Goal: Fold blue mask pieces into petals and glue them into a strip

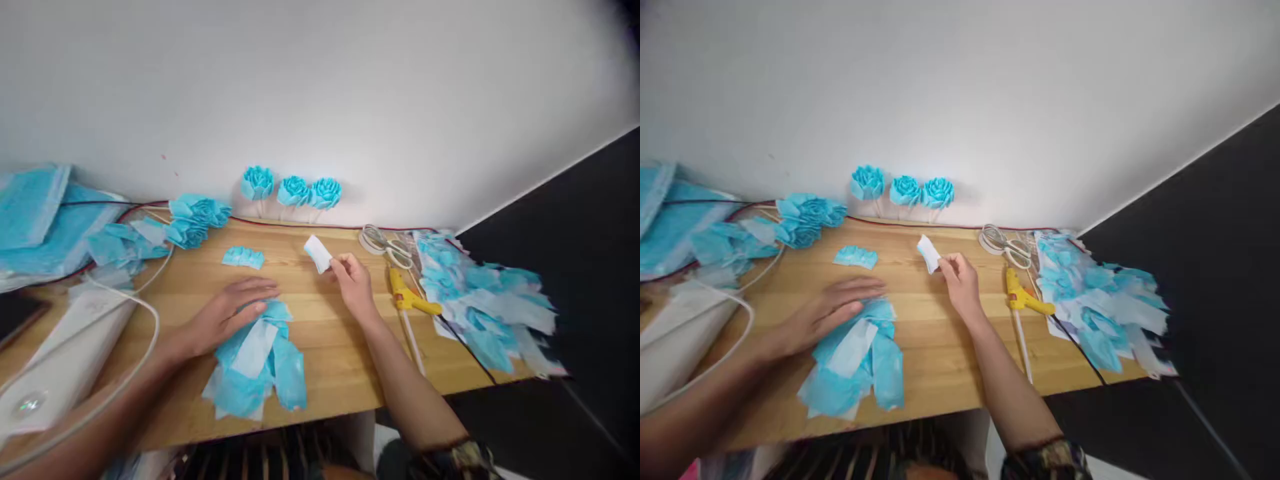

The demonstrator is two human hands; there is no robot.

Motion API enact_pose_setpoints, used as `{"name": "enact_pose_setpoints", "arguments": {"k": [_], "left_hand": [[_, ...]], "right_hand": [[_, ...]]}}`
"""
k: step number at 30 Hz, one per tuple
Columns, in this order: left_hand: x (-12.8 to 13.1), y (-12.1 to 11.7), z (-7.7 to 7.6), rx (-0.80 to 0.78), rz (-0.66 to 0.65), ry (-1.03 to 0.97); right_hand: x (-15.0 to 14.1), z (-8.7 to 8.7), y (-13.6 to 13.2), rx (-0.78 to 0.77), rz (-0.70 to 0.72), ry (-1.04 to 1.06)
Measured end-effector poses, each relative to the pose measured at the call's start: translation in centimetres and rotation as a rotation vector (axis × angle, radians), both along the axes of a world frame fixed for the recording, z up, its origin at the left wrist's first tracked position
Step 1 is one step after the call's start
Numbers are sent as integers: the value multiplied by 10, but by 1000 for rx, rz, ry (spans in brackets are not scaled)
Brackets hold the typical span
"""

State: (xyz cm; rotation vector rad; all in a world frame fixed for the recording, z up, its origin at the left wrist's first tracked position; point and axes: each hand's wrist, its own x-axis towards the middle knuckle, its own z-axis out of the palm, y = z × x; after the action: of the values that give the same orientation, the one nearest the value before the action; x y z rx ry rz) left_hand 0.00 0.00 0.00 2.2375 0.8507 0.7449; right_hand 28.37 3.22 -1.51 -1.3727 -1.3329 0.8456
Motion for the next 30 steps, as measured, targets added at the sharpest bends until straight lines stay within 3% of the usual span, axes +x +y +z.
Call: {"name": "enact_pose_setpoints", "arguments": {"k": [3,6,9,14,18,22,25,30], "left_hand": [[-2,1,3,-18,91,-17],[-3,2,3,-33,145,-21],[-2,2,2,-58,199,-8],[-1,3,-1,-86,275,5],[-4,6,-12,-65,312,2],[-3,10,-18,64,383,-25],[7,8,-6,82,393,-55],[40,9,25,76,315,-6]], "right_hand": [[-4,2,-5,115,72,-211],[-6,8,-10,256,314,-461],[-5,14,-13,255,445,-554],[-2,17,-15,58,318,-308],[-3,12,-14,-2,354,-43],[-10,11,-15,-56,408,205],[-16,14,-17,-95,458,286],[-23,22,-23,-108,531,314]]}}
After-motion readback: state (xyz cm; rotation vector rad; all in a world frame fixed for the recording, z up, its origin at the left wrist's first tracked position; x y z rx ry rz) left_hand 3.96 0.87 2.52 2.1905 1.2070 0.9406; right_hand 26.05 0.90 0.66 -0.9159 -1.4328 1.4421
